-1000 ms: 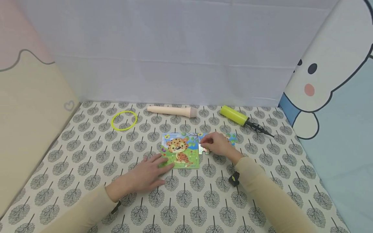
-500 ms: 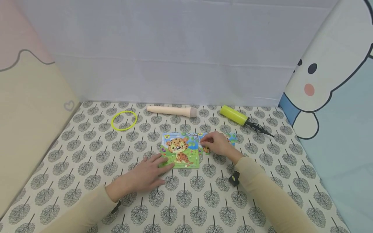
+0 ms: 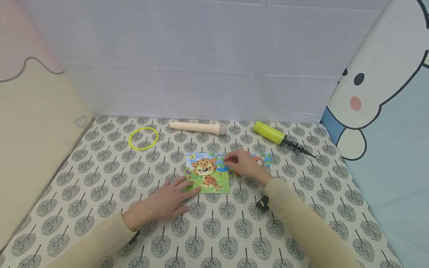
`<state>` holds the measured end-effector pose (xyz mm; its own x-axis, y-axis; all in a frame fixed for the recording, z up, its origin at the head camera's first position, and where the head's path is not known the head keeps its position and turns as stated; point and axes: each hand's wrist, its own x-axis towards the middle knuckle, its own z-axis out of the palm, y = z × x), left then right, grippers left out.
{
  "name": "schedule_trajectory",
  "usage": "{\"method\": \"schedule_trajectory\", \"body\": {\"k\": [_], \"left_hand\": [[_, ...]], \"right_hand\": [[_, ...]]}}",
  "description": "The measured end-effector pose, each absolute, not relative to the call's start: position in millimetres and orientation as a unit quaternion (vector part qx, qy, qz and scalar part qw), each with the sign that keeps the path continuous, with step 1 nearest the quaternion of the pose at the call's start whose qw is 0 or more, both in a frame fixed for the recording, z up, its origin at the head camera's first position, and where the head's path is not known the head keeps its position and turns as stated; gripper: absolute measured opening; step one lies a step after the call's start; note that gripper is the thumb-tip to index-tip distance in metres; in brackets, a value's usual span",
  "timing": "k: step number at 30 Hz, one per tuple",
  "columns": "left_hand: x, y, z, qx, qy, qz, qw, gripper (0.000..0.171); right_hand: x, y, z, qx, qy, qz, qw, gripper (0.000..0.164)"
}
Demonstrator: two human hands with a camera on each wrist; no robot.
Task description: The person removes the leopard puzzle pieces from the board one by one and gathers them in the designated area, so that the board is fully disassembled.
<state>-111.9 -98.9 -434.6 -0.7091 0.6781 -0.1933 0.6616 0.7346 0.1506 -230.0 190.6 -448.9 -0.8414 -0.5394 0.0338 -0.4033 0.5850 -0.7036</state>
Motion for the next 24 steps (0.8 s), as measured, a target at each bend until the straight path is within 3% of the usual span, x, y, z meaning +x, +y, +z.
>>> {"method": "schedule_trajectory", "body": {"k": [24], "left_hand": [[-113.9, -99.0, -436.5, 0.364, 0.923, 0.036, 0.116, 0.066]], "right_hand": [[-229.6, 123.7, -447.5, -0.241, 0.91, -0.304, 0.144, 0.025]]}}
